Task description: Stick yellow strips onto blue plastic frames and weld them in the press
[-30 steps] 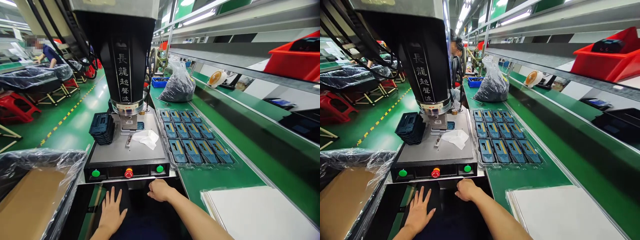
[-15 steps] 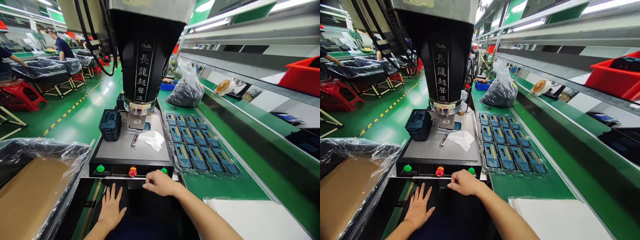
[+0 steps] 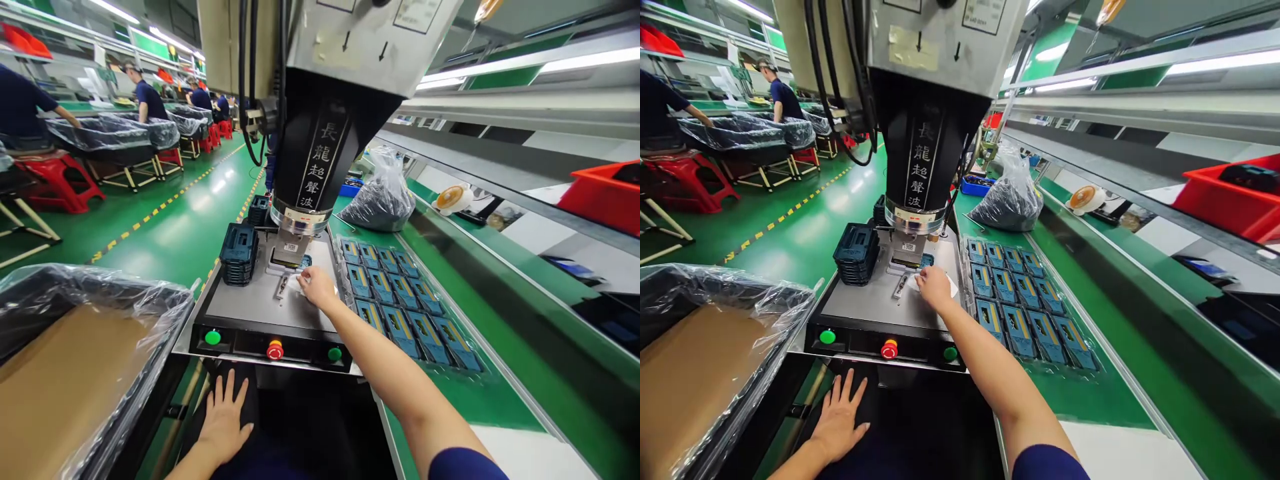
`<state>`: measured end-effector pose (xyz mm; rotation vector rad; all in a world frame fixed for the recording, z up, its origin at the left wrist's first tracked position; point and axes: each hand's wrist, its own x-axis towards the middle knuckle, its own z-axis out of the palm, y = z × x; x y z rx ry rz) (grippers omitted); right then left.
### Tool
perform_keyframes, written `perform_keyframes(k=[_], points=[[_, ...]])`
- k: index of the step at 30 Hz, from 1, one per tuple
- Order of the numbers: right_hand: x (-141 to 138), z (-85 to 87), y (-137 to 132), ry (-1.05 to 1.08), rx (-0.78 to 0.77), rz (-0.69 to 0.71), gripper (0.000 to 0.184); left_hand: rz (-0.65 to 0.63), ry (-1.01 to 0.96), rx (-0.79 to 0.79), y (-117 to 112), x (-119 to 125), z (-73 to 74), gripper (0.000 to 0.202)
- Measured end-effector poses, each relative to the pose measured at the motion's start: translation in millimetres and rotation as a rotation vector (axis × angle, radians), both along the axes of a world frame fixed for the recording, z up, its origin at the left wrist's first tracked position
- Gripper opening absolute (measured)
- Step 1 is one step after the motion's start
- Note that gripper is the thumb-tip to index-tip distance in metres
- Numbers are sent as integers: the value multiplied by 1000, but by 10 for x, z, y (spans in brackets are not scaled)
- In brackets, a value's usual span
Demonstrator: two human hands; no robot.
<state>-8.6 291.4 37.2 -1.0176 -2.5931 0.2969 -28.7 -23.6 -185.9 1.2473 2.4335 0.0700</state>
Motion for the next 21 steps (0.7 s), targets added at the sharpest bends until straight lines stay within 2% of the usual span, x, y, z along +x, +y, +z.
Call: perform_keyframes(k=[6, 12, 16, 21], points=[[-275, -165, 160, 32, 101, -94, 24, 7, -15, -27, 13, -13, 58, 85], [-459, -268, 239, 43, 90, -128, 30, 24, -31, 42, -7, -23, -55, 86], [-471, -291, 251, 37, 157, -64, 28, 27, -35, 51, -3, -23, -83, 87], [-442, -319, 227, 14, 191, 40, 28, 27, -39, 28, 12, -9, -19, 86]])
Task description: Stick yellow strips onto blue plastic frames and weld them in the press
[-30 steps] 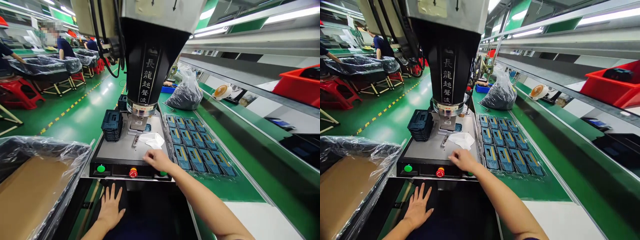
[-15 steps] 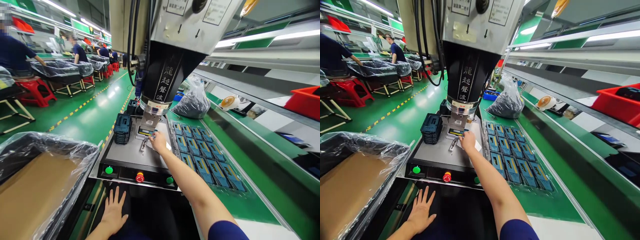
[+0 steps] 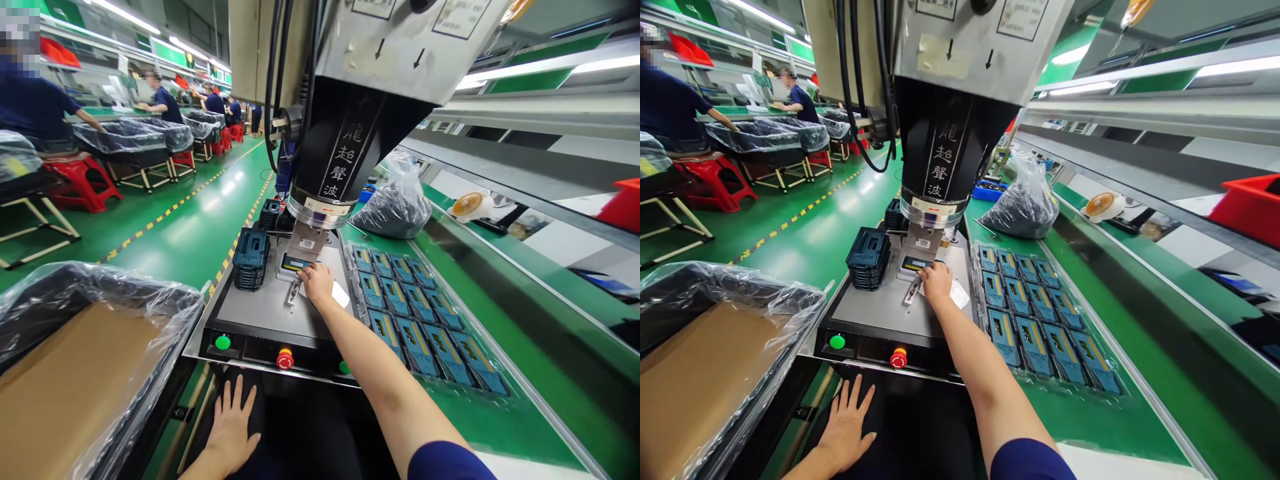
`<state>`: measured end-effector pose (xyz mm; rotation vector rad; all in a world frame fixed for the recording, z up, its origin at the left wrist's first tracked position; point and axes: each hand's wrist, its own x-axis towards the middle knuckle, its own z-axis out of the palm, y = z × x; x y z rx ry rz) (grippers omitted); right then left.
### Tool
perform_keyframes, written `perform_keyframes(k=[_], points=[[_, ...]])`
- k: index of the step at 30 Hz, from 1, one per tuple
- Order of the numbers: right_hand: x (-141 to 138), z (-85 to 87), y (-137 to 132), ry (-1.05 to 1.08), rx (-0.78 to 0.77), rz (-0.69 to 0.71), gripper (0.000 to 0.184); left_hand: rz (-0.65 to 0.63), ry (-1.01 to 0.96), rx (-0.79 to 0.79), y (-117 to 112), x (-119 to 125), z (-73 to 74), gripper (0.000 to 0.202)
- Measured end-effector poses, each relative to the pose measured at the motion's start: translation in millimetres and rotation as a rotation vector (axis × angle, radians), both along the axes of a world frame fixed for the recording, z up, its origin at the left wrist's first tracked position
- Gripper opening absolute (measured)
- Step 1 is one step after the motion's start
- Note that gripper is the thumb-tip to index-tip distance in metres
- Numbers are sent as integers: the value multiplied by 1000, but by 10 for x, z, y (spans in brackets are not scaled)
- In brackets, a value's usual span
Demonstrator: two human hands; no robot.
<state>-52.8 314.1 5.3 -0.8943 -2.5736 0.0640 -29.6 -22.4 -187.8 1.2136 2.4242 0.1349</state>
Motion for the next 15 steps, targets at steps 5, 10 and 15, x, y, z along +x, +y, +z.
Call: perform_keyframes(k=[5, 10, 15], points=[[26, 96, -48, -17, -9, 85, 32, 9, -42, 6, -4, 1, 66, 87], [308, 313, -323, -26, 15, 282, 33, 62, -78, 72, -62, -36, 51, 82], [968, 482, -890, 124, -280, 379, 32, 189, -241, 356, -175, -183, 282, 53]])
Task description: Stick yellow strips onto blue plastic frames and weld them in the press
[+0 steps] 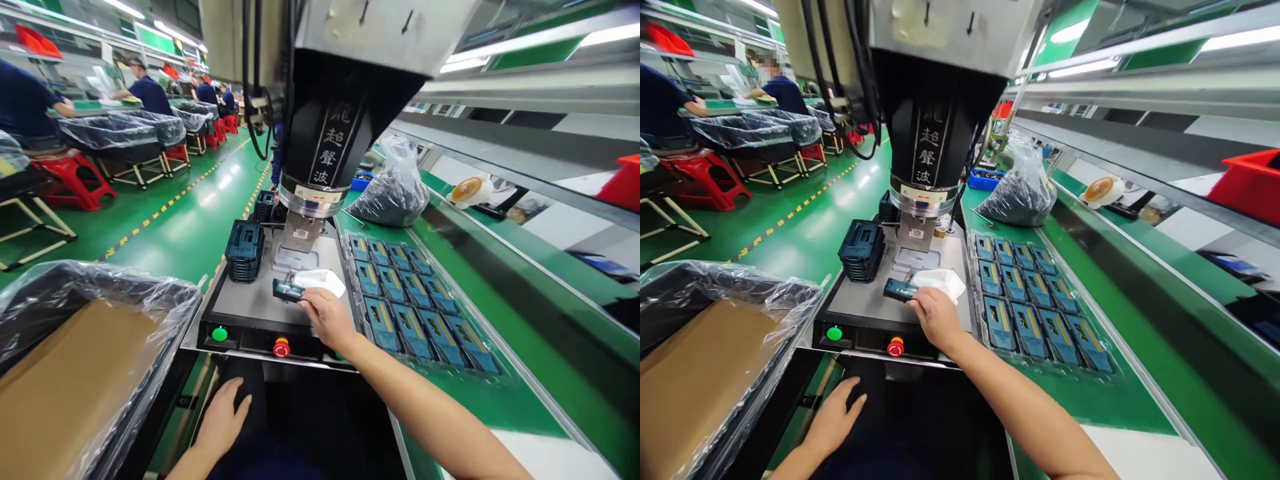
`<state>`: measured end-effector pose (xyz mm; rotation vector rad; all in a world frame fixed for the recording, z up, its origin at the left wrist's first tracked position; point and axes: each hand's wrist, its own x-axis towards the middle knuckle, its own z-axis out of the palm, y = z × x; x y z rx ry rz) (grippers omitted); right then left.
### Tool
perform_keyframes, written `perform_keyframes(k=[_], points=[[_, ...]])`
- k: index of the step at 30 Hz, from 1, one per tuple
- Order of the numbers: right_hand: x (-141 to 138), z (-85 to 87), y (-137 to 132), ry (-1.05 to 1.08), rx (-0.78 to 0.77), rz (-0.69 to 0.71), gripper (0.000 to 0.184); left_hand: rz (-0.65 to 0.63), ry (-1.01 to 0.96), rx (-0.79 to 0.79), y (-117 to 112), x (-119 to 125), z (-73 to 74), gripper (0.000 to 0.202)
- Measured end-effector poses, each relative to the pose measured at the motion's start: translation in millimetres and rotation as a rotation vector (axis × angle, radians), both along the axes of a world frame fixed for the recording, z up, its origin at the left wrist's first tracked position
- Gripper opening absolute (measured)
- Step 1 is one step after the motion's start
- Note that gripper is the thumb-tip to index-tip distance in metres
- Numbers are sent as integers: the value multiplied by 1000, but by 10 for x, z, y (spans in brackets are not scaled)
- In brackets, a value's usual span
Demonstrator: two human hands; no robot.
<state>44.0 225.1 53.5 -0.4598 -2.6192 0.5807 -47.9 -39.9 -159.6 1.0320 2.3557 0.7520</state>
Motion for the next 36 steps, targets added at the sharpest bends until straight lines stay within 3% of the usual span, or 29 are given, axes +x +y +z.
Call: perform_keyframes(k=[3, 5, 8, 10, 13, 18, 26, 32, 36], points=[[329, -40, -294, -80, -416, -16, 38, 141, -124, 232, 20, -37, 397, 43], [452, -171, -431, -190, -784, -37, 45, 254, -274, 357, 98, -10, 706, 41], [521, -467, -581, -316, -1281, -52, 51, 265, -635, 509, 272, 74, 1078, 49], [530, -662, -655, -346, -1416, -53, 51, 207, -777, 464, 376, 127, 1205, 52], [551, -888, -711, -328, -1311, -49, 42, 199, -846, 315, 456, 178, 1218, 52], [637, -1101, -699, -388, -964, 47, 17, 265, -852, 214, 430, 217, 1065, 49], [638, -1104, -711, -395, -665, 97, 13, 256, -769, 159, 418, 247, 963, 45], [620, -1109, -717, -403, -686, 61, 14, 203, -595, 115, 435, 222, 937, 46], [613, -1215, -791, -364, -847, 36, 20, 196, -321, 72, 445, 303, 966, 71]])
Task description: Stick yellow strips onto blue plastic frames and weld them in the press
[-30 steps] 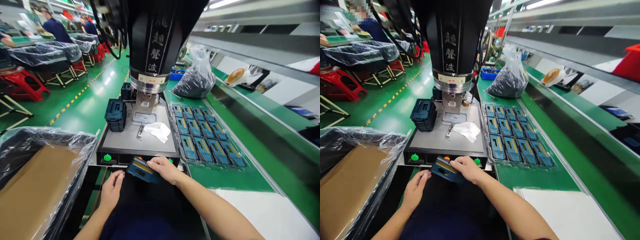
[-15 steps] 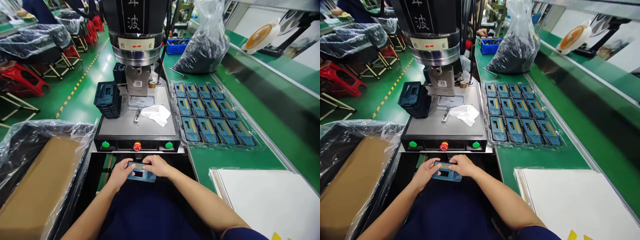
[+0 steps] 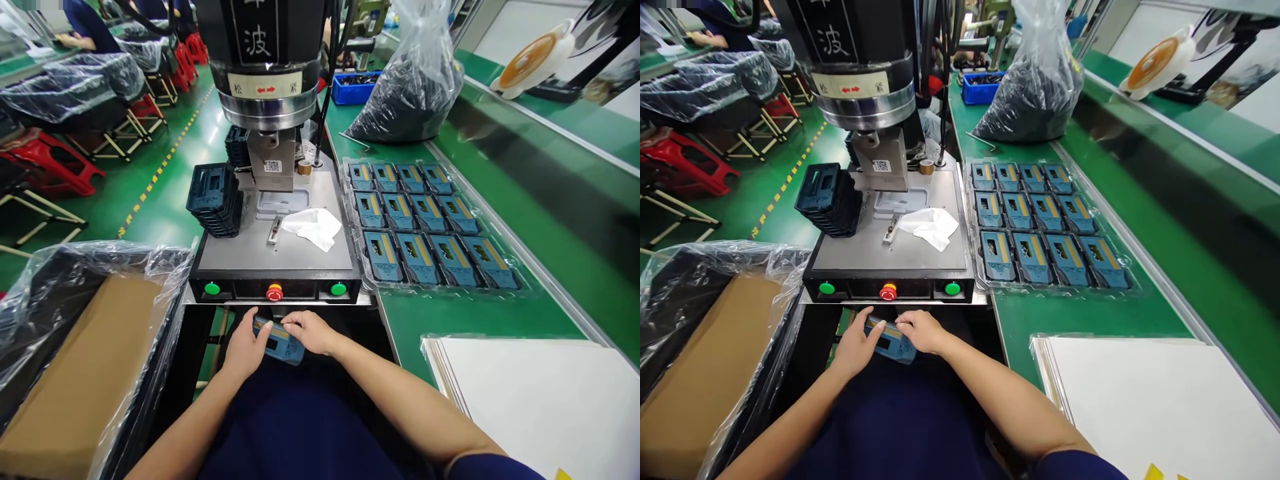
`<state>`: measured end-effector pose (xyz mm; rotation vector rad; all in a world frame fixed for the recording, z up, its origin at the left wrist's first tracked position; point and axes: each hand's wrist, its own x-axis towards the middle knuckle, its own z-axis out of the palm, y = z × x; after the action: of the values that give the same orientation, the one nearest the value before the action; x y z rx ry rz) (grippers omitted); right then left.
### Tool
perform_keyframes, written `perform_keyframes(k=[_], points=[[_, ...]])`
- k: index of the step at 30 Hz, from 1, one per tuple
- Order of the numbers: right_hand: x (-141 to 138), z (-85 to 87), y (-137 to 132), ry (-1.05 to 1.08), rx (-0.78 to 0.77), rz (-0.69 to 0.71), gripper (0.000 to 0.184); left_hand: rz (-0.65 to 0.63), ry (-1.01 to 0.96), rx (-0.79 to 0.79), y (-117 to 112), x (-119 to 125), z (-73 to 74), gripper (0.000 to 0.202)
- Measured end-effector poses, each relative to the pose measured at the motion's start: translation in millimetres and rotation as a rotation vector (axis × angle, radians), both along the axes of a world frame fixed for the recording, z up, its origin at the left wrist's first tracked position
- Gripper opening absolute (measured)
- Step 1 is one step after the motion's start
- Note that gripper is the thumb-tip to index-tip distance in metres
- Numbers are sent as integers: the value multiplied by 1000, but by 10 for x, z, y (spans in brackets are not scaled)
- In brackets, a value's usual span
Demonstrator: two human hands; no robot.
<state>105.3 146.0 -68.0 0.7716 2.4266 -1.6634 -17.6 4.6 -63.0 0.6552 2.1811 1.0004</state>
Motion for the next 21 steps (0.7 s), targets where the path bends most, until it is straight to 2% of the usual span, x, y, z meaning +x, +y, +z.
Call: perform_keyframes(k=[2, 4, 6, 8, 10, 13, 15, 17, 21], points=[[1, -38, -39, 31, -99, -35, 22, -58, 205, -64, 8, 64, 33, 92], [7, -55, -60, 37, -157, -56, 22, -122, 319, -124, 14, 103, 59, 103], [16, -61, -62, 37, -155, -63, 22, -152, 303, -141, 13, 95, 65, 93], [22, -70, -53, 27, -138, -75, 23, -144, 269, -120, 7, 45, 51, 74], [18, -87, -45, 8, -137, -86, 25, -83, 202, -85, -2, -18, 27, 60], [4, -100, -35, 8, -122, -94, 27, 31, 50, -34, -14, -75, -9, 51], [7, -69, -21, 49, -61, -59, 29, 71, -22, 9, -23, -80, -28, 51], [30, 11, -2, 114, 65, 31, 32, 99, -70, 51, -41, -78, -51, 53], [106, 275, 22, 187, 336, 284, 69, 292, -360, 179, -96, -116, -130, 60]])
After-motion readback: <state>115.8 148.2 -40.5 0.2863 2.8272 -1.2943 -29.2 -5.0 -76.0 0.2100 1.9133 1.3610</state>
